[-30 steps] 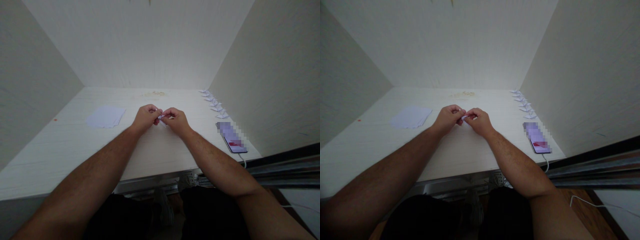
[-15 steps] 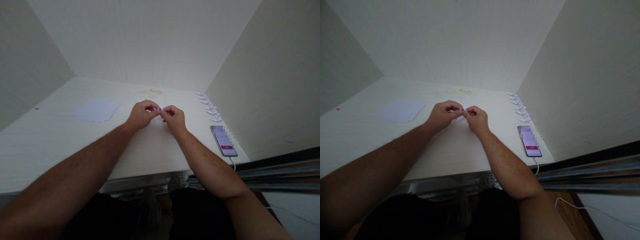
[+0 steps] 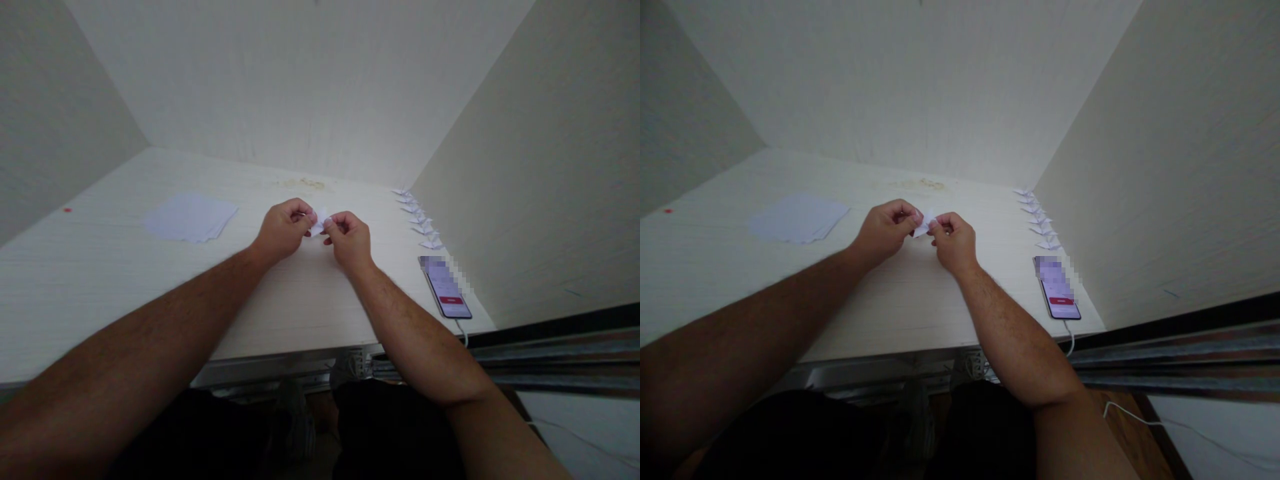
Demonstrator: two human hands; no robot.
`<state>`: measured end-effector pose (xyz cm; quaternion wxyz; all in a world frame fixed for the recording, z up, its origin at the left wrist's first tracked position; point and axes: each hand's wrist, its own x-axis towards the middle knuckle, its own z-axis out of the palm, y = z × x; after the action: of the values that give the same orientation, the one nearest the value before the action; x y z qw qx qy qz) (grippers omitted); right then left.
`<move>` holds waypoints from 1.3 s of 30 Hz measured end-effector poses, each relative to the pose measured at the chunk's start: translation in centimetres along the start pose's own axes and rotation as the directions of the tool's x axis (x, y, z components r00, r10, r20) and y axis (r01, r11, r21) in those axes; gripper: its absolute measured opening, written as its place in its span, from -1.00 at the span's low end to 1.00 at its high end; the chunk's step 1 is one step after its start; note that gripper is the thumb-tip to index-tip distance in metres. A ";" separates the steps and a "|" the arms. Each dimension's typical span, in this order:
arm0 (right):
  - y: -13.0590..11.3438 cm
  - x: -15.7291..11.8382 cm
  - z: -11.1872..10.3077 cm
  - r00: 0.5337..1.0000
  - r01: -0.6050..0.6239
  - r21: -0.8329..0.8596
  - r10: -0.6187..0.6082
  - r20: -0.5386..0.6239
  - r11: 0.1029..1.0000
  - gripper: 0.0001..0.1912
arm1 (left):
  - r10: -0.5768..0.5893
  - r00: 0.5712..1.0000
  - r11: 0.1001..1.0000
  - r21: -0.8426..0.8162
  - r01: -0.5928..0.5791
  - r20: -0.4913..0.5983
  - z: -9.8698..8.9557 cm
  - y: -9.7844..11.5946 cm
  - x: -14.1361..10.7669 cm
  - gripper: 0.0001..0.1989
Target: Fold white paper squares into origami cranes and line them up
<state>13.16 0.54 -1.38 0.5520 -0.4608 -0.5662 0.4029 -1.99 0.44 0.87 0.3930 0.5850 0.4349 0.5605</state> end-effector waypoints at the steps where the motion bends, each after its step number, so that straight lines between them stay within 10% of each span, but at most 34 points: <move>1: 0.0 0.1 0.0 1.000 -0.006 0.022 0.006 -0.001 1.000 -0.78 | -0.007 1.000 1.000 -0.020 0.007 -0.008 0.1 0.0 0.0 -0.89; 14: -0.1 -0.1 -0.1 0.998 -0.052 0.197 0.045 0.043 0.979 -0.67 | -0.064 0.997 0.958 -0.276 0.070 0.032 0.5 -0.6 -0.1 -0.80; 24: -1.0 -0.3 0.2 0.925 -0.357 0.227 0.310 0.219 0.906 -0.57 | 0.269 0.959 0.951 0.183 -0.250 -0.086 0.0 0.2 -0.9 -0.97; 33: -0.2 -0.3 0.1 0.997 -0.064 -0.009 0.064 0.052 0.998 -0.73 | -0.025 0.998 0.989 -0.145 0.018 -0.052 0.2 0.3 -0.4 -0.73; 39: -0.1 -0.5 -0.1 0.999 0.047 -0.177 -0.044 0.024 0.983 -0.73 | -0.065 0.997 0.998 0.015 0.064 0.036 -0.2 -0.2 -0.1 -0.81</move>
<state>13.27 0.02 -1.43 0.5121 -0.4910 -0.6158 0.3428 -2.25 0.36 0.66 0.4148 0.5835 0.4502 0.5336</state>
